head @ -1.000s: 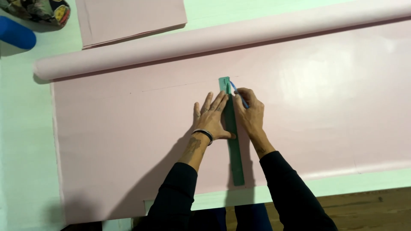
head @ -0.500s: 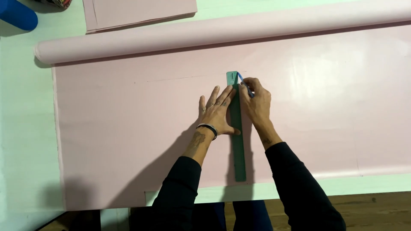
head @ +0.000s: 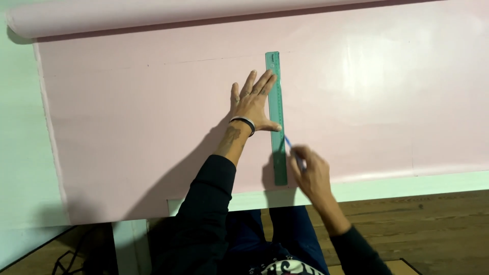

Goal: Measuring and marking a roll of pink leather using a ruler and a pen on a workshop table.

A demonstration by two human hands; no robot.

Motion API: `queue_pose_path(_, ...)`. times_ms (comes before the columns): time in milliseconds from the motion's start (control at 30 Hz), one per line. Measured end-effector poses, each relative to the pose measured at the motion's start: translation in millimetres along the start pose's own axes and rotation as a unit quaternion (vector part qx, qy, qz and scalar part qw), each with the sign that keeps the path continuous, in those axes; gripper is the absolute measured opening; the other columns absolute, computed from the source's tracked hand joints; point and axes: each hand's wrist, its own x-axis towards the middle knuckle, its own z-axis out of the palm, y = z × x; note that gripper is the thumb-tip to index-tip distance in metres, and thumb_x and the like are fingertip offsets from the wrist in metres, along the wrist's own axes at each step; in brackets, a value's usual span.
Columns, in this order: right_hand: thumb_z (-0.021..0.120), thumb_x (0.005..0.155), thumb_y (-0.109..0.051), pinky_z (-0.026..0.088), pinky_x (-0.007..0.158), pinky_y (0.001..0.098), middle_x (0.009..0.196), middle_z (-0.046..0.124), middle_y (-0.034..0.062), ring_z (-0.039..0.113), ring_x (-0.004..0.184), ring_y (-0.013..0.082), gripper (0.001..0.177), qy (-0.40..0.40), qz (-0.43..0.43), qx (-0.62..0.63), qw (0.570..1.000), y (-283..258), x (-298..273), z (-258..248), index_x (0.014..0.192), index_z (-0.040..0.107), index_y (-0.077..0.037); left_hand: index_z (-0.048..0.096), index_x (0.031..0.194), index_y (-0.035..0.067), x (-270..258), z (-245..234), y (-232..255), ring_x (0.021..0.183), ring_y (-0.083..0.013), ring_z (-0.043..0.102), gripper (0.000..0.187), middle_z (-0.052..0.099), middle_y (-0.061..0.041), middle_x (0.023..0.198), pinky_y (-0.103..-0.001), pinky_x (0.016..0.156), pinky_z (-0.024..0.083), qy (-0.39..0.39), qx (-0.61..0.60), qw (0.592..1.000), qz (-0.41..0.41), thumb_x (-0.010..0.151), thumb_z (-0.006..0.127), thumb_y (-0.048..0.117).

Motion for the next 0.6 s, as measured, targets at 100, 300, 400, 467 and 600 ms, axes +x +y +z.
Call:
queue_pose_path(100,0.067,0.095,-0.017,0.063,0.07,0.0367,0.093,0.076,0.0145,0.078,0.084,0.0267,0.018,-0.03,0.043,-0.01,0.999,-7,-42,-5,0.11,0.067,-0.008,0.009,0.16,0.039,-2,-3,3,0.157,-0.0179,0.0,0.148,0.006,0.018,0.17,-0.06,0.127,0.003,-0.022,-0.002,1.0,-0.02,0.042,0.096,0.061)
queue_pose_path(300,0.07,0.092,-0.018,0.063,0.07,0.0371,0.094,0.076,0.0155,0.077,0.087,0.0273,0.022,-0.008,0.04,-0.003,0.999,-16,-61,-15,0.11,0.068,-0.007,0.009,0.16,0.038,-2,2,6,0.157,-0.0171,-0.002,0.148,0.004,0.017,0.17,-0.062,0.127,0.001,-0.003,0.011,1.0,-0.013,0.043,0.096,0.06)
queue_pose_path(400,0.07,0.091,-0.018,0.062,0.065,0.0369,0.092,0.076,0.0157,0.077,0.084,0.0273,0.022,-0.029,0.052,-0.012,0.998,-18,-59,-19,0.109,0.067,-0.006,0.008,0.16,0.038,-1,1,9,0.157,-0.0175,-0.002,0.145,0.004,0.016,0.17,-0.061,0.127,0.001,-0.011,0.017,1.0,-0.023,0.046,0.096,0.059)
queue_pose_path(467,0.07,0.09,-0.019,0.061,0.063,0.0378,0.091,0.076,0.0146,0.077,0.075,0.0263,0.023,-0.056,0.088,-0.025,0.994,-17,-59,-20,0.109,0.068,-0.007,0.008,0.16,0.037,-1,3,9,0.157,-0.0171,-0.002,0.146,0.004,0.017,0.17,-0.061,0.127,0.001,-0.008,0.01,0.999,-0.029,0.046,0.095,0.059)
queue_pose_path(600,0.069,0.092,-0.02,0.063,0.06,0.0354,0.092,0.075,0.0145,0.077,0.076,0.0247,0.023,-0.071,0.088,-0.01,0.994,-12,-63,-18,0.11,0.067,-0.007,0.008,0.161,0.037,0,2,9,0.157,-0.0176,-0.002,0.146,0.005,0.015,0.17,-0.062,0.126,0.001,-0.015,0.02,0.999,-0.037,0.047,0.095,0.058)
